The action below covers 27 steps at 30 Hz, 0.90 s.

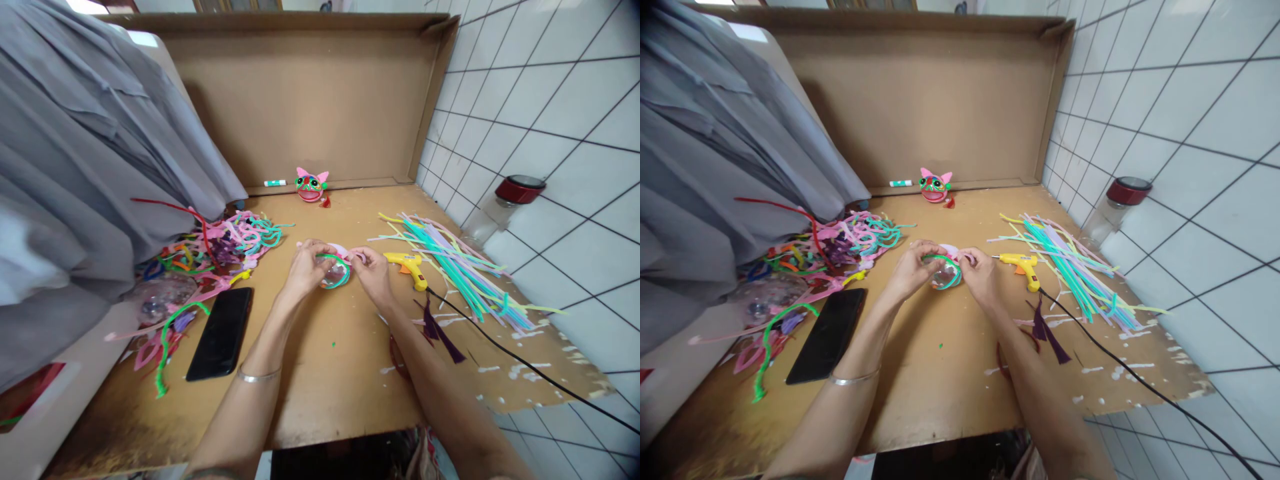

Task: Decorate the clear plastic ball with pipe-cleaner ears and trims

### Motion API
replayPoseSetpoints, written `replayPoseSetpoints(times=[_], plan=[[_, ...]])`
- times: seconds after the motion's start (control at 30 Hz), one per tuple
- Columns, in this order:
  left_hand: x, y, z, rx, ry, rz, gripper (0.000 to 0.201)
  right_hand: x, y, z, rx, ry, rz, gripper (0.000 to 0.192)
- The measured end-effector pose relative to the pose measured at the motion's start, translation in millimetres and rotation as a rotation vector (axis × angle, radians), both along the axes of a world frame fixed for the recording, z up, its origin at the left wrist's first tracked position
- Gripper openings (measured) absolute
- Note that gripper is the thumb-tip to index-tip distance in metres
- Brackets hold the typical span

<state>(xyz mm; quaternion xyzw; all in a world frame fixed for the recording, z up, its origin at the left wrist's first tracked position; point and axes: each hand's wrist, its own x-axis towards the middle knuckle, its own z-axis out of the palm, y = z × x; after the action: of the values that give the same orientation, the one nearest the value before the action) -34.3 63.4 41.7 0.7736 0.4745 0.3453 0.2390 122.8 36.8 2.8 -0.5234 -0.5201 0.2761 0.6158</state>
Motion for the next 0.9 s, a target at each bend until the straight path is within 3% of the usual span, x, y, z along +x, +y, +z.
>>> replayPoseSetpoints(times=[0.6,0.9], plan=[[5.5,-2.8,0.2,0.037,0.001,0.008,0.009,-2.6,-2.3,1.6,0.012,0.006,-0.014,0.023],[9.2,-3.6,-1.7,0.025,-0.001,0.036,0.007,-3.8,-3.9,2.8,0.062,-0.128,-0.026,0.017]])
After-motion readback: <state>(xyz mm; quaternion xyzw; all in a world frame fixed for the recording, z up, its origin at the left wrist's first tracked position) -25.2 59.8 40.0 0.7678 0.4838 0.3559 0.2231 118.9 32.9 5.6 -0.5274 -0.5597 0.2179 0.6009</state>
